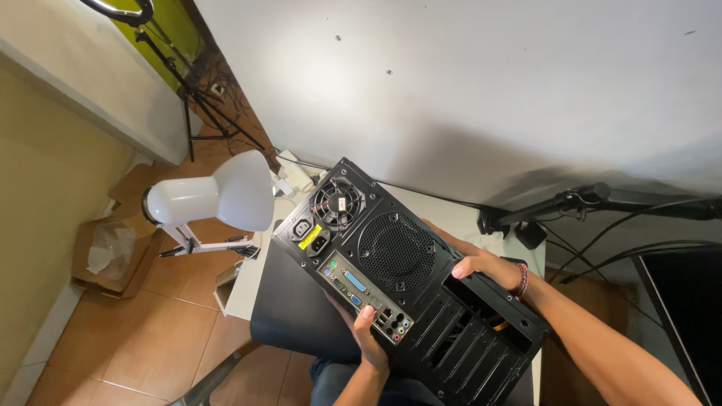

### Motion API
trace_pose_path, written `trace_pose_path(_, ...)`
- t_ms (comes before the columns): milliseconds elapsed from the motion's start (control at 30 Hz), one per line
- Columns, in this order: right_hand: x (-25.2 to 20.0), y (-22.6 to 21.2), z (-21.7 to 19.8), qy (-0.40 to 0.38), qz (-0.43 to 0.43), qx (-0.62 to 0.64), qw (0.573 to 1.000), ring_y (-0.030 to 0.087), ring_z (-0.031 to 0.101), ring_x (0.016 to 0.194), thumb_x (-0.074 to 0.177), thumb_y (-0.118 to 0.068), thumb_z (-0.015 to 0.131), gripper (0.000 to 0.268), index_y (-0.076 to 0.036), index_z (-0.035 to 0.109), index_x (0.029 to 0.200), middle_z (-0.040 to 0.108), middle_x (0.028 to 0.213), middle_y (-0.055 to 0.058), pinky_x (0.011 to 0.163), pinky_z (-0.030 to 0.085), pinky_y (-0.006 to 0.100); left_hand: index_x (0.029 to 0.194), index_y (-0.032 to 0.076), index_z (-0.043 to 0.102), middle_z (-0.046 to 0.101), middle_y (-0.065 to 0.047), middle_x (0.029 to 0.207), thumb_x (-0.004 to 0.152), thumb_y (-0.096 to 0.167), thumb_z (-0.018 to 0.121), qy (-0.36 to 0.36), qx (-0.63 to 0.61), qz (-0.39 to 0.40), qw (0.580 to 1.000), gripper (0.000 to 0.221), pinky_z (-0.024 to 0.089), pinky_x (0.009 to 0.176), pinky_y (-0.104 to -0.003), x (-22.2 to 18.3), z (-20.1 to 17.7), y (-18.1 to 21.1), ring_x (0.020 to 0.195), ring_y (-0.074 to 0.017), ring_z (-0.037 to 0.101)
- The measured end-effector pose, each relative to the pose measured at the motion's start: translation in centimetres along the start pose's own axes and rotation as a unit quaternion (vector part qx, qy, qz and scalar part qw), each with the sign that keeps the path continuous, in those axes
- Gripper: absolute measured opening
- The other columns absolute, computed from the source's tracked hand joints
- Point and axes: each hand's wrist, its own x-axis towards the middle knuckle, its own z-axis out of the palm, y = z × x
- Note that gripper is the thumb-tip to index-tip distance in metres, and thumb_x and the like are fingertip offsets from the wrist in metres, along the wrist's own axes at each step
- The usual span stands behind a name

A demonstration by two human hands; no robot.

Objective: The person works on a desktop computer case on a desk. They rotate and reposition the case, use a screwdriver to work on screws at the rear and side of the case, remove the side panel, and later align and press the panel back onto the case.

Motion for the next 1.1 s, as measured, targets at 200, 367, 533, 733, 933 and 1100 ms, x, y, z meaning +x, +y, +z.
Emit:
trace_pose_path(200, -0.9, -0.2, 0.2, 0.019, -0.022, 0.039, 0.999, 0.031, 0.015, 0.161, 0.066, -0.044, 0.062, 0.116, -0.012, 0.012, 0.165, 0.012, 0.175, 0.014, 0.126, 0.015, 0.051, 0.162, 0.004, 0.016, 0.044, -0.018, 0.131, 0.073, 0.04, 0.059, -0.048, 0.032, 0.031, 0.998, 0.106, 0.041, 0.097, -0.038, 0.6, 3.0, 3.2, 0.11, -0.0254, 0.047)
trace_pose_path(367, -2.5, -1.0, 1.0, 0.037, -0.05, 0.071, 0.996, 0.031, 0.013, 0.162, 0.07, -0.045, 0.06, 0.113, -0.007, 0.012, 0.165, 0.012, 0.176, 0.016, 0.128, 0.012, 0.049, 0.163, 0.004, 0.014, 0.042, -0.017, 0.137, 0.069, 0.041, 0.061, -0.064, 0.037, 0.013, 0.997, 0.111, 0.04, 0.1, -0.039, 1.0, 4.1, 3.7, 0.116, -0.0261, 0.046)
trace_pose_path(533, -3.8, 0.5, 0.7, 0.073, -0.074, 0.045, 0.994, 0.028, 0.011, 0.163, 0.076, -0.046, 0.055, 0.107, -0.003, 0.012, 0.165, 0.011, 0.177, 0.015, 0.129, 0.009, 0.045, 0.164, 0.004, 0.011, 0.039, -0.017, 0.147, 0.07, 0.044, 0.06, -0.094, 0.071, 0.024, 0.993, 0.114, 0.038, 0.106, -0.04, 1.0, 4.4, 3.7, 0.126, -0.0265, 0.045)
trace_pose_path(733, -3.9, 0.5, 0.8, 0.074, -0.096, 0.072, 0.99, 0.03, 0.014, 0.162, 0.074, -0.043, 0.057, 0.109, -0.002, 0.014, 0.165, 0.014, 0.176, 0.017, 0.128, 0.01, 0.046, 0.164, 0.006, 0.01, 0.037, -0.018, 0.147, 0.067, 0.048, 0.062, -0.095, 0.073, 0.0, 0.993, 0.119, 0.038, 0.104, -0.045, 1.4, 4.2, 3.5, 0.125, -0.0302, 0.043)
trace_pose_path(933, -3.5, 1.5, 0.3, 0.069, -0.091, 0.057, 0.992, 0.03, 0.013, 0.162, 0.076, -0.048, 0.058, 0.11, -0.003, 0.012, 0.164, 0.013, 0.176, 0.017, 0.129, 0.01, 0.047, 0.163, 0.001, 0.013, 0.031, -0.018, 0.158, 0.069, 0.052, 0.063, -0.099, 0.103, 0.04, 0.989, 0.119, 0.029, 0.116, -0.046, 1.5, 3.8, 3.4, 0.143, -0.0313, 0.034)
trace_pose_path(1100, -3.2, 2.1, 0.1, 0.069, -0.11, 0.023, 0.991, 0.032, 0.015, 0.162, 0.078, -0.047, 0.056, 0.108, 0.0, 0.012, 0.164, 0.014, 0.175, 0.019, 0.128, 0.013, 0.047, 0.164, 0.002, 0.013, 0.032, -0.02, 0.156, 0.065, 0.054, 0.065, -0.089, 0.111, 0.029, 0.989, 0.123, 0.031, 0.114, -0.049, 1.6, 3.3, 3.1, 0.139, -0.0343, 0.036)
